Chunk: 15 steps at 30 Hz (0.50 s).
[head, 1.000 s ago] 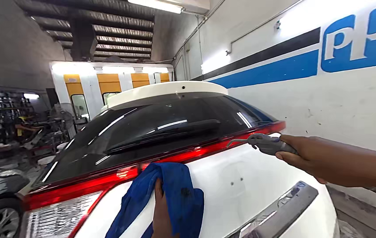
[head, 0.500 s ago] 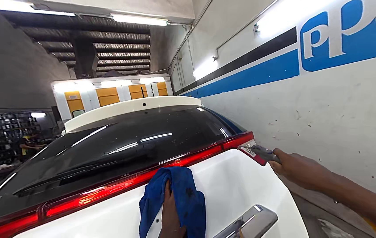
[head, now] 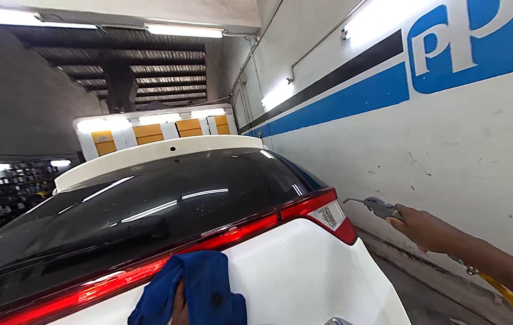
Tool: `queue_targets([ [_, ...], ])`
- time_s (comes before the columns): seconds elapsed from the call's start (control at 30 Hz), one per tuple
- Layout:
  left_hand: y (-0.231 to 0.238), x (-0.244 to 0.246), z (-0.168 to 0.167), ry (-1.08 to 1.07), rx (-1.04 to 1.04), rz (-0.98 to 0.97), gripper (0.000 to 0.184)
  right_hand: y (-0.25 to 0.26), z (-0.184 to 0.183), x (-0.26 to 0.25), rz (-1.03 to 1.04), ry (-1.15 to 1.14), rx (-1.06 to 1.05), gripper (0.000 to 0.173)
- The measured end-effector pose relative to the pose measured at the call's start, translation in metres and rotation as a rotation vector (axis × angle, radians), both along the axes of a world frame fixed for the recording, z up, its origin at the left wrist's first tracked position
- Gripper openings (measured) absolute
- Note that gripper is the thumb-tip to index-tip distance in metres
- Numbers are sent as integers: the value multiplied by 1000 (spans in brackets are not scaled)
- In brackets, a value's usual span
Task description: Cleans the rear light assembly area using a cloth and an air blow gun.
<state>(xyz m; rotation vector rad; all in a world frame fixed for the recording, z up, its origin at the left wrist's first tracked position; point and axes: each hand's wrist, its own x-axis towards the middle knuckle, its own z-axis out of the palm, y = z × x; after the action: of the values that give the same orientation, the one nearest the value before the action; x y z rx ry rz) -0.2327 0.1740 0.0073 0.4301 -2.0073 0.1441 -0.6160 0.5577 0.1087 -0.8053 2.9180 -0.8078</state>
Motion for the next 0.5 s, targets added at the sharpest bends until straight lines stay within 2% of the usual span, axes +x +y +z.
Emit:
queue_targets([
  [0.1,18,-18,2,-22,9,119,41,9,-7,-41,110,-37,-116,41],
  [0.2,39,-51,11,-85,8,110,39,10,8,-42,392,-111,-201,44],
  [0.33,64,-88,22,-181,-35,138,42,-18,84,-18,697,-130,-74,39],
  [0.4,67,-106,28,-144,-61,195,45,-34,121,-20,721,-91,57,36],
  [0.5,63,-128,42,-68,-129,230,47,-36,150,-44,677,-48,170,34],
])
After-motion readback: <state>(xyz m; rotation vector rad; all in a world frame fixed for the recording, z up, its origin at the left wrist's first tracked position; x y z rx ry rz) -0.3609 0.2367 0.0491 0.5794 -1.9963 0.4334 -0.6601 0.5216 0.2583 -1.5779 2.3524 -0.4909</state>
